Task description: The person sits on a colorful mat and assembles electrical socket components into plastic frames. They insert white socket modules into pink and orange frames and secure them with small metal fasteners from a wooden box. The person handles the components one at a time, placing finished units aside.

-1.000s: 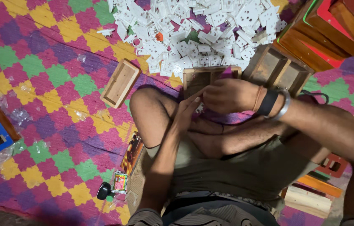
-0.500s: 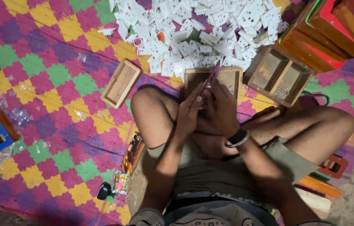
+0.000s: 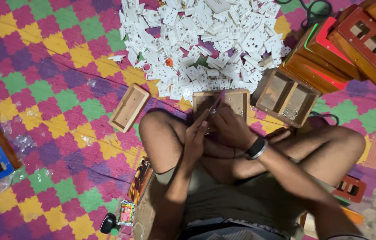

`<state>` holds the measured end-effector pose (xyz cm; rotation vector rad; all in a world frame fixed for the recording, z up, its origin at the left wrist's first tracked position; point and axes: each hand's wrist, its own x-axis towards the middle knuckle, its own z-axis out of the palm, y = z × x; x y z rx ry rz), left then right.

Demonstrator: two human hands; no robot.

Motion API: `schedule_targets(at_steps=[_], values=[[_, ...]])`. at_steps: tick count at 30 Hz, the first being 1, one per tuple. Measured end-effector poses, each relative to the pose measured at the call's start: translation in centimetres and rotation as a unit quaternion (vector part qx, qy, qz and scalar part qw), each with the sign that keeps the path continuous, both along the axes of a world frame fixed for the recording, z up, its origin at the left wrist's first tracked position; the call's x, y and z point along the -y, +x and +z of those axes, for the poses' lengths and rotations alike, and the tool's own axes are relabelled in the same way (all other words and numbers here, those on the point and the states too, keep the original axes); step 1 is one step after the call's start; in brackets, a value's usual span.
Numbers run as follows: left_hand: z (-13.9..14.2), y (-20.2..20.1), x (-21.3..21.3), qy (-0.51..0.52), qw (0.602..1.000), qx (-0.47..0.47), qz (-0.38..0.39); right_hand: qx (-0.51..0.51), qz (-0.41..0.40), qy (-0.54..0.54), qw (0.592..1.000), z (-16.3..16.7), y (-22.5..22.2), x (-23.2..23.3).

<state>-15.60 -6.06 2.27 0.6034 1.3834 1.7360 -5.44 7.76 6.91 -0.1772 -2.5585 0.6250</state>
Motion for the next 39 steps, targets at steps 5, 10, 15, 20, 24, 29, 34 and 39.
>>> schedule_targets(at_steps=[5, 10, 15, 20, 24, 29, 34, 39], values=[[-1.0, 0.1, 0.7, -0.079, 0.996, 0.006, -0.051, 0.032, 0.174, 0.262, 0.949, 1.9, 0.5, -3.5], [-1.8, 0.1, 1.0, -0.021, 0.996, 0.019, -0.088, 0.02, 0.302, 0.41, 0.86, 3.7, 0.0, -4.8], [-1.6, -0.2, 1.4, -0.032, 0.987, 0.087, -0.135, -0.004, 0.391, 0.424, 0.817, 4.4, -0.6, -5.4], [-0.5, -0.4, 1.9, -0.048, 0.966, 0.177, -0.18, 0.009, 0.45, 0.428, 0.784, 4.3, -0.8, -4.9], [0.3, -0.4, 1.8, -0.052, 0.958, 0.2, -0.197, 0.005, 0.443, 0.468, 0.765, 5.1, -1.0, -4.6], [0.3, -0.8, 1.8, -0.052, 0.942, 0.259, -0.208, -0.03, 0.45, 0.418, 0.789, 6.8, -0.5, -4.7], [-0.2, -0.7, 2.0, -0.071, 0.949, 0.246, -0.183, -0.011, 0.424, 0.424, 0.8, 7.3, -0.2, -4.4], [-1.1, -0.3, 3.6, -0.112, 0.963, 0.222, -0.102, -0.052, 0.333, 0.26, 0.905, 6.7, 0.0, -5.9]])
